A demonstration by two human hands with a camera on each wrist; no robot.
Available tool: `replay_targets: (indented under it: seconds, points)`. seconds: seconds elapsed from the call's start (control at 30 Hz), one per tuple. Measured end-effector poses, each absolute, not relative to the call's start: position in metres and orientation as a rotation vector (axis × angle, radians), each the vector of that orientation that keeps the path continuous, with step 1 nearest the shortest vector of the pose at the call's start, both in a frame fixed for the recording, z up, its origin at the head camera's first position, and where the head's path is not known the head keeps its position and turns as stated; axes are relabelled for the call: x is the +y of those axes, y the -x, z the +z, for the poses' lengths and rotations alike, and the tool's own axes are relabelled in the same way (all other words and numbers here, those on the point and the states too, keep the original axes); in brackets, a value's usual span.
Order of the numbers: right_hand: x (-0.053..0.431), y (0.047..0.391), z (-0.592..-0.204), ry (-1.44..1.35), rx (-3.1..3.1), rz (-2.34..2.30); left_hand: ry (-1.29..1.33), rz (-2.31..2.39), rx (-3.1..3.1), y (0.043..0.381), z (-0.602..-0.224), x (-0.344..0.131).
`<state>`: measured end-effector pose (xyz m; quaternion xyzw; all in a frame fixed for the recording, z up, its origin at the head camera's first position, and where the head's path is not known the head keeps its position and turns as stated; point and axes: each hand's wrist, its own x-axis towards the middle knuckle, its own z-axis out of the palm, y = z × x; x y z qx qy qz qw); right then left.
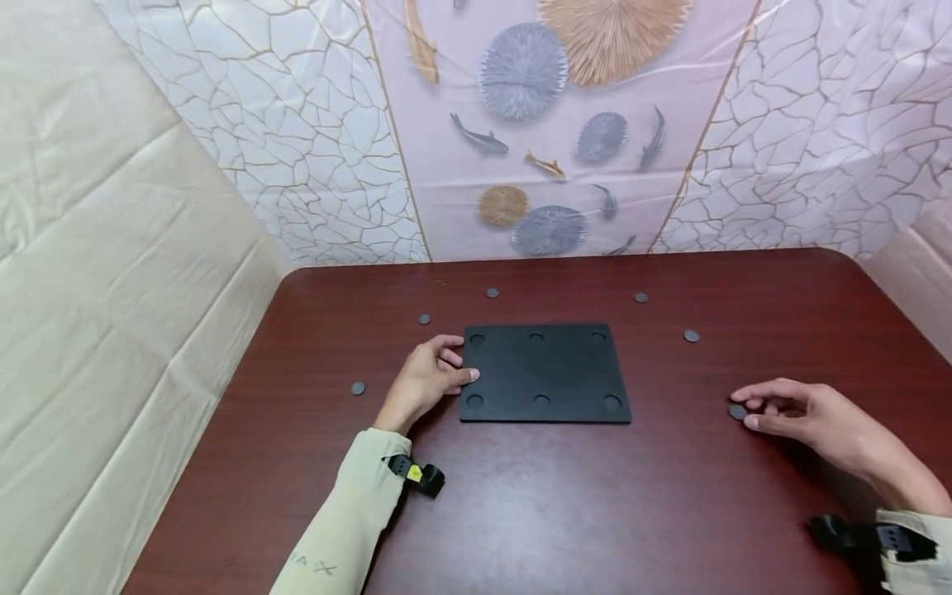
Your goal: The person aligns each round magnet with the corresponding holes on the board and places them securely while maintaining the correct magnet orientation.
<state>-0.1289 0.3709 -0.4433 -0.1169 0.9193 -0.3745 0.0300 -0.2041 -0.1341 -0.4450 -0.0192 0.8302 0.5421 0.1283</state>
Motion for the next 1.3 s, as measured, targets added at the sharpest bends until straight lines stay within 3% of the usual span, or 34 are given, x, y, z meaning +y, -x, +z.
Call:
replay_targets:
  seconds: [0.97,1.3]
  points:
    - [0.362,0.130,-0.450,0.616,3.135,-0.852,0.054,1.604,2.404,0.204,-0.448,-0.135]
    - [0.358,0.131,-0.444,0.505,3.117,-0.819,0.045,1.596,2.420,0.204,-0.447,-0.134]
